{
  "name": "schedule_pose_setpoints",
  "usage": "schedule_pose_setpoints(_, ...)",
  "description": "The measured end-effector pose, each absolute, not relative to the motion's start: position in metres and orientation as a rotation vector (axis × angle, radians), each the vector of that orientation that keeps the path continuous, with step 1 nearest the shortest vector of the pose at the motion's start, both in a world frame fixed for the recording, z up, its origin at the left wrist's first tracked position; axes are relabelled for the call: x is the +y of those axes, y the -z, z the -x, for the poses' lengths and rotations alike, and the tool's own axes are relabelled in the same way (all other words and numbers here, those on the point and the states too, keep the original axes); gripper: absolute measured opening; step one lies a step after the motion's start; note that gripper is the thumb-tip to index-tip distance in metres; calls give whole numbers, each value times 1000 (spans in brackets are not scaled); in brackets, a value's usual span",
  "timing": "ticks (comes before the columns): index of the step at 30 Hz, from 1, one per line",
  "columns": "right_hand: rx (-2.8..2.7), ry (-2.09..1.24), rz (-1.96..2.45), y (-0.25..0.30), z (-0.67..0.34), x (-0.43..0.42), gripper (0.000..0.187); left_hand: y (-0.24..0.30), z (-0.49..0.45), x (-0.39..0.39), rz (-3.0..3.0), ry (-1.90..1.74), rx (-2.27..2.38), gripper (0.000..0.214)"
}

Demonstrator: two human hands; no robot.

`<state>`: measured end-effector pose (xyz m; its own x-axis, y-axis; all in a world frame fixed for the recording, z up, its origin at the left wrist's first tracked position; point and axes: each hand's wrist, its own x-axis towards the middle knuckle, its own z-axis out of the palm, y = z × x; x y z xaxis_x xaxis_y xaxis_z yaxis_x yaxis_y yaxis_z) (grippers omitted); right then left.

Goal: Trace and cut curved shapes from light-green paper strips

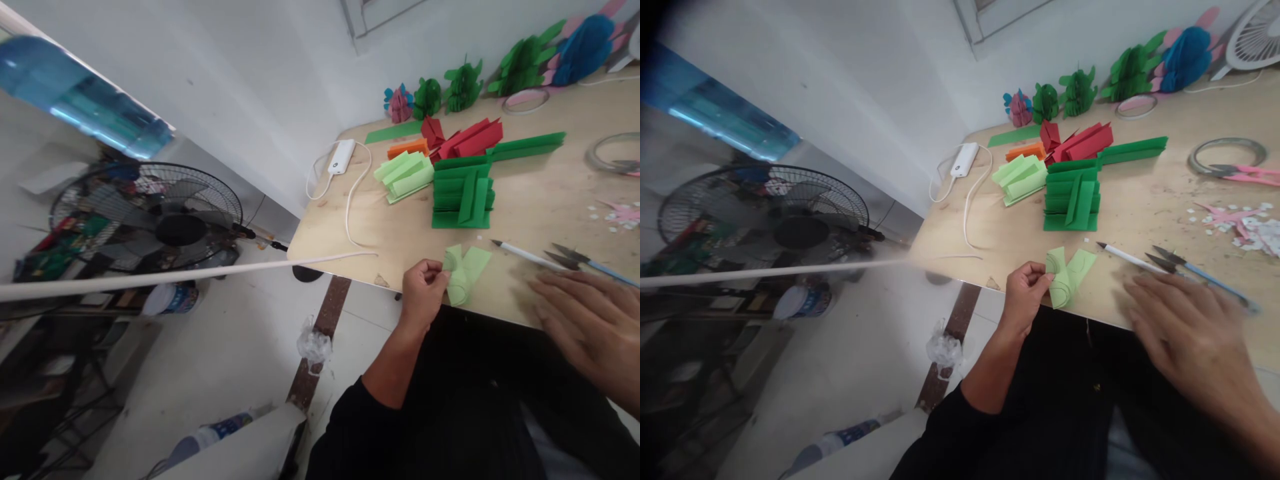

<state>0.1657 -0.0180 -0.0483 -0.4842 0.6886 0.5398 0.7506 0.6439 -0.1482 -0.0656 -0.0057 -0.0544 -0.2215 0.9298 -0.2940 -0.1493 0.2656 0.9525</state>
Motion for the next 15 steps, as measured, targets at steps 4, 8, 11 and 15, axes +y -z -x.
schedule_pose_setpoints(4, -2381, 146, 1028, 51, -136, -20, 39, 54, 65, -9, -815, -1226, 1396, 11)
schedule_pose_setpoints(8, -2450, 119, 912, 59, -123, -18, 28, 55, 66, -13, -842, -1227, 1397, 11)
schedule_pose_setpoints(11, -2418, -14, 832, 60, -128, -20, 21, 55, 67, -12, -827, -1226, 1398, 10)
schedule_pose_setpoints(15, -2163, -400, 1184, 53, -134, -26, 21, 49, 66, -12, -773, -1225, 1366, 13)
